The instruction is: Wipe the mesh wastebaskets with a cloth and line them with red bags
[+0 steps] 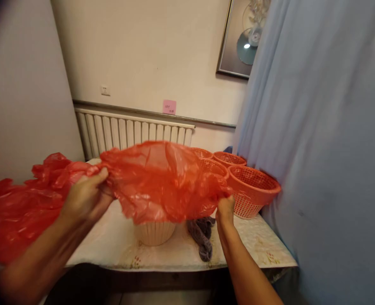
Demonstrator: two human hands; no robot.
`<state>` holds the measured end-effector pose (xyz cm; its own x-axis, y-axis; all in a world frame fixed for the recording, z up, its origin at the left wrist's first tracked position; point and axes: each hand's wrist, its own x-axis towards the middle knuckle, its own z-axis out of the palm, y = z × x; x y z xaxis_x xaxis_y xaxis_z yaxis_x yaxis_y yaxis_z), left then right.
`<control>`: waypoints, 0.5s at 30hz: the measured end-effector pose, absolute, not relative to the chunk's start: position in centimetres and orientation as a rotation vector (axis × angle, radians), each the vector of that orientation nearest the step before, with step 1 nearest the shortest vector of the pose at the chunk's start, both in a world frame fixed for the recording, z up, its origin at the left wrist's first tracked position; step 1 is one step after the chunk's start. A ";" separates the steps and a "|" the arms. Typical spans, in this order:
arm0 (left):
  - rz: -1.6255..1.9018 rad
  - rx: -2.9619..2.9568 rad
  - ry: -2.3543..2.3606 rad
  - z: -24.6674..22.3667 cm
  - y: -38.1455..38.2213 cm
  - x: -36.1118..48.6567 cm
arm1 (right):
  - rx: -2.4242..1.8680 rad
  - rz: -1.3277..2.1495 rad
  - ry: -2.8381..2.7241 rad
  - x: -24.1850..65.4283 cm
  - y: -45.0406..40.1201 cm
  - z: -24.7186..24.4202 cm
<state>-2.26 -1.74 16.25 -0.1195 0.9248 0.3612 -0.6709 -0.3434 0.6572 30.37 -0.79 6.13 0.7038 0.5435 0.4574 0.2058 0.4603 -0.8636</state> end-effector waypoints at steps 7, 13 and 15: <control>1.778 1.038 0.544 20.3 4.4 -5.2 | -1.142 -0.064 -1.302 28.7 3.3 9.6; 1.733 1.067 0.679 19.0 7.5 -5.9 | -1.161 -0.066 -1.824 23.2 7.5 11.2; 1.663 1.066 0.736 17.7 8.2 -5.8 | -1.226 0.097 -1.915 22.3 8.8 10.5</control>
<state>-5.81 8.19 17.75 -0.1249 0.9448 0.3028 -0.4110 -0.3270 0.8510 22.28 8.84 10.54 -0.1698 0.7794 0.6031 0.7142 0.5190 -0.4696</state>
